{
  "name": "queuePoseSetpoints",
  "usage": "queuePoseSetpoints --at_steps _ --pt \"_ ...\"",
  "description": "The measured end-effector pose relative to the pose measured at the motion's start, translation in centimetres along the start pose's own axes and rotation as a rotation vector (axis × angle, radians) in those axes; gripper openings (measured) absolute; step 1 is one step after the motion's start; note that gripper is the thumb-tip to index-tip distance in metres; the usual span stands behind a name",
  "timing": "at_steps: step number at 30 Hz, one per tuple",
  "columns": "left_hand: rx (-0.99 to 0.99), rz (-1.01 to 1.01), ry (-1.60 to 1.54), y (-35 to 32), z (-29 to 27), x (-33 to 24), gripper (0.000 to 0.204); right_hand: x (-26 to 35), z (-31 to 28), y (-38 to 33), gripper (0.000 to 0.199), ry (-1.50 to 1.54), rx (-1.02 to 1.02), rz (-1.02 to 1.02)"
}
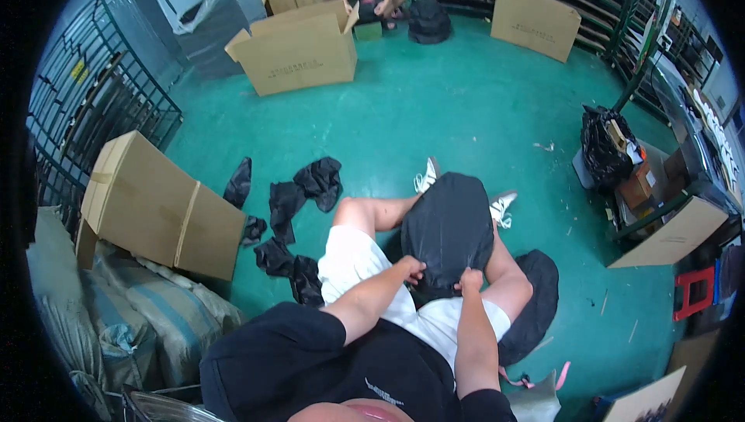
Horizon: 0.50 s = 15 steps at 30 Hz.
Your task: Organizing and inspecting black fabric covers or bags on a warehouse floor.
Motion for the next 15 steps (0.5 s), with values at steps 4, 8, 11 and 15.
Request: queuePoseSetpoints --at_steps 4,8,11,15 --pt "0.096 -0.05 0.104 -0.9 2.9 -0.7 0.029 -4.5 -1.6 4.3 0.031 -0.139 -0.16 -0.155" --pt "-0.064 -0.12 0.253 1.2 1.0 1.3 0.033 1.2 0.3 -2.0 0.032 -0.077 -0.047 0.072" --pt "-0.303 0.135 0.839 0.9 2.4 0.6 0.031 1.6 -0.2 -3.3 0.033 -0.171 -0.223 0.099" --pt "-0.216 0.35 0.875 -4.0 1.3 -1.2 0.031 2.7 0.7 -3.5 0.033 -0.107 -0.253 0.141"
Point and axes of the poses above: each hand's wrist, its own y-axis towards the middle knuckle, its own z-axis out of the palm, x = y × z, the point moved 4 cm from there along y, towards the middle knuckle, and after that the axes turned 3 degrees about -x, right-handed, at the moved point
